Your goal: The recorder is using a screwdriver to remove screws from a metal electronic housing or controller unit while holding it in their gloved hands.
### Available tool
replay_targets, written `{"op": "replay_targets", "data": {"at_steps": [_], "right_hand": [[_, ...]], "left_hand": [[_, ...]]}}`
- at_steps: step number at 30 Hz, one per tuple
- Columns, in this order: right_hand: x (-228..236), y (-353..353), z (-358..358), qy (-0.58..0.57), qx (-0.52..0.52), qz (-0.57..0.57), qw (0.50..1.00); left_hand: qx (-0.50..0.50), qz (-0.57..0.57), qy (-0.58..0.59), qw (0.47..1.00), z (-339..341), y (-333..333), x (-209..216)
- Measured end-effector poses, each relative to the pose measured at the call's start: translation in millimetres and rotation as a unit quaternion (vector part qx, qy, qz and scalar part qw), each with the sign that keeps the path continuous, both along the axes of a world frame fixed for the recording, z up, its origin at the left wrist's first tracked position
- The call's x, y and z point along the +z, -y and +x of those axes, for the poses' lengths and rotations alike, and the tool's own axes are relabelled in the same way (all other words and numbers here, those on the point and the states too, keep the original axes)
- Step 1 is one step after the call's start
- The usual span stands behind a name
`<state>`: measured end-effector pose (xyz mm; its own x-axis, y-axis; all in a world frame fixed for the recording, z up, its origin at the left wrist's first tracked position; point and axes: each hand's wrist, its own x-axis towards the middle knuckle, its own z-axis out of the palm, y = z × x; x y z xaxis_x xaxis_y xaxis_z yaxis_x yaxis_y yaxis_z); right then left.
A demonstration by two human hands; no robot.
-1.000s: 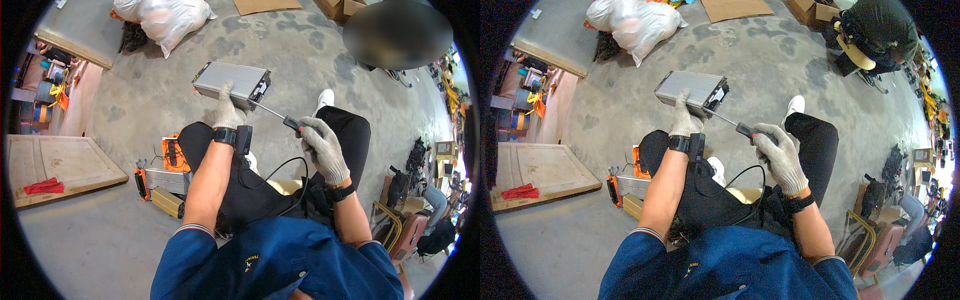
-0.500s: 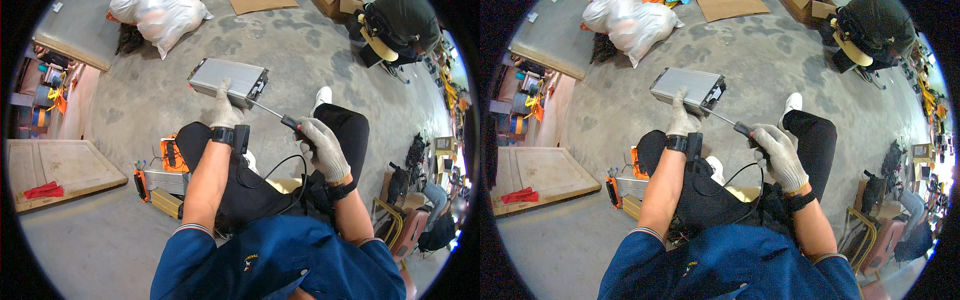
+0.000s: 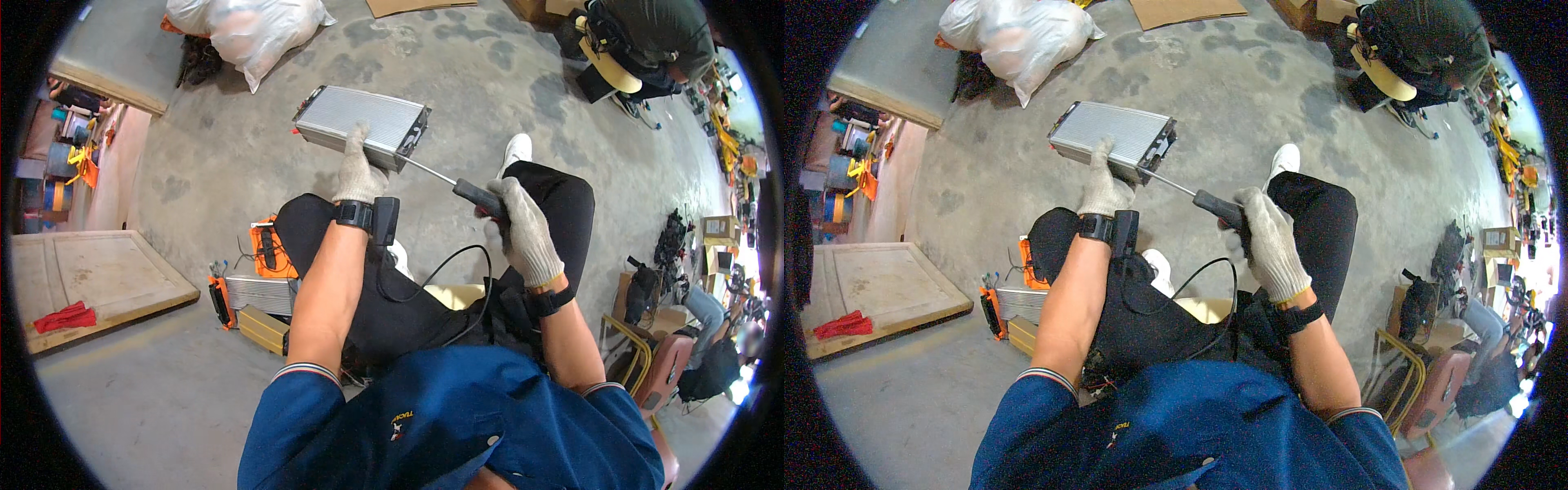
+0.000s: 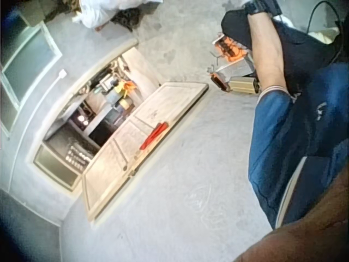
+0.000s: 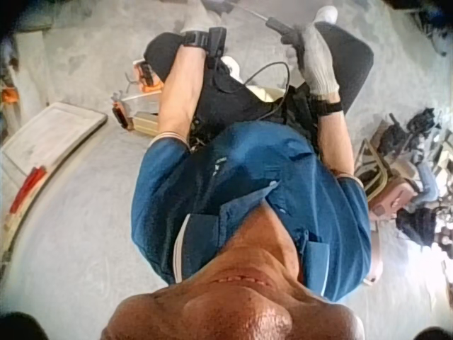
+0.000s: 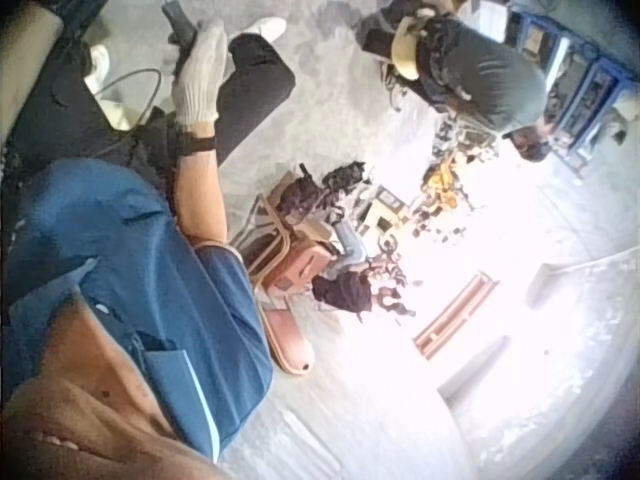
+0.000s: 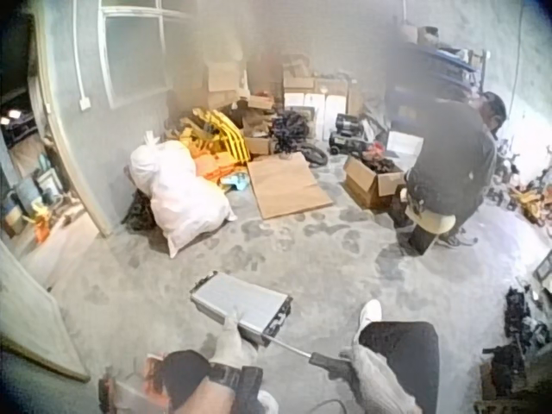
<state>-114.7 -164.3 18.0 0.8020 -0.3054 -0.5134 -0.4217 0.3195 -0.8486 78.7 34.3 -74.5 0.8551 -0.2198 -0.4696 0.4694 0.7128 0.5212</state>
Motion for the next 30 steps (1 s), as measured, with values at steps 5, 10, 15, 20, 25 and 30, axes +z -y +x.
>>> {"op": "replay_targets", "data": {"at_steps": [5,10,15,20,25,30], "right_hand": [[-21,-2,-3,0.102,0.023,-0.183,0.978],[-10,-11,-2,0.093,0.0,-0.222,0.971],[-5,-1,-2,0.053,0.027,-0.073,0.996],[-20,-9,-3,0.03,-0.008,-0.129,0.991],[-15,5,1,0.004,-0.003,0.054,0.999],[-35,-5,-2,0.113,-0.066,-0.025,0.991]], "left_hand": [[-0.005,-0.017,-0.009,1.0,-2,4,10],[0.026,0.011,-0.004,1.0,-3,3,11],[0.023,0.004,-0.013,1.0,2,1,2],[0.033,-0.01,-0.011,0.999,5,0,-9],[0.018,-0.019,-0.012,1.0,5,-3,-12],[0.024,-0.004,-0.011,1.0,4,0,-5]]}}
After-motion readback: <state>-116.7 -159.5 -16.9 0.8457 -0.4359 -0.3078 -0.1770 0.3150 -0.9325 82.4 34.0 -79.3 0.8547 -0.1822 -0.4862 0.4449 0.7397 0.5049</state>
